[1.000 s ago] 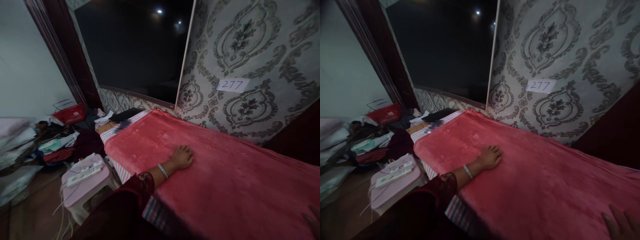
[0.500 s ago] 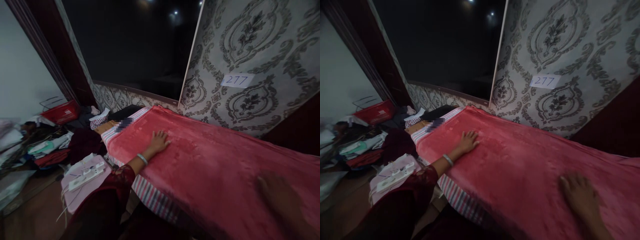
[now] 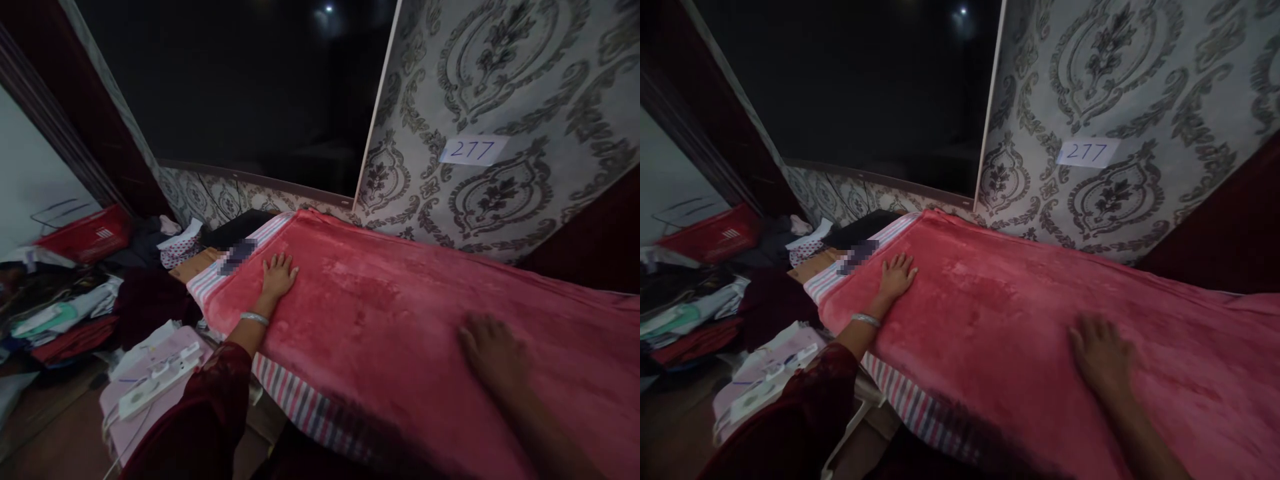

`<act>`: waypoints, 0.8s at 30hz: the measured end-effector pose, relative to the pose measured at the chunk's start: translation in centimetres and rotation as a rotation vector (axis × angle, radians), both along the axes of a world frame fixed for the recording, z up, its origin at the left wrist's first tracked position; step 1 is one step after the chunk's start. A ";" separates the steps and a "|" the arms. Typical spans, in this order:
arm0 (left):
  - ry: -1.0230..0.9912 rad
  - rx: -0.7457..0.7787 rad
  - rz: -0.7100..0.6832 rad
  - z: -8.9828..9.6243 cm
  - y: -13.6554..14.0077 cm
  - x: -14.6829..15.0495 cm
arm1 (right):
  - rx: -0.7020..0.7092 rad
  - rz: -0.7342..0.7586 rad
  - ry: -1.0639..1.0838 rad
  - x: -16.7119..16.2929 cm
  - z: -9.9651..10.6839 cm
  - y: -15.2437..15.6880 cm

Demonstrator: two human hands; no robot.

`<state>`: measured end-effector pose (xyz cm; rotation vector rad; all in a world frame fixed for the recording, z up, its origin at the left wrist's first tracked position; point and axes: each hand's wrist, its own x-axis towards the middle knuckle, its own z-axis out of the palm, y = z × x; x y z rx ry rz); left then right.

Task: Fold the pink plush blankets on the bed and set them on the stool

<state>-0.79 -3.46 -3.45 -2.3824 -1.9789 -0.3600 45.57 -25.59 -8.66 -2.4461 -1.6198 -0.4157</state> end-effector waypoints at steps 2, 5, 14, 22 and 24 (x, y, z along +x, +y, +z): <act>-0.025 -0.014 -0.022 0.2 0.1 0.0 | -0.011 0.133 0.052 -5.5 2.4 3.5; -0.035 -0.034 -0.061 0.4 0.3 -0.1 | -0.066 0.336 0.178 -15.1 5.7 9.5; 0.047 -0.013 -0.088 0.5 0.8 -0.2 | -0.156 0.592 0.321 -29.7 6.9 17.3; 0.032 -0.023 -0.094 0.4 1.5 0.0 | -0.179 0.155 0.161 -14.9 4.4 10.3; 0.033 -0.027 -0.087 0.4 1.5 0.1 | -0.212 0.000 0.120 -9.9 4.0 6.9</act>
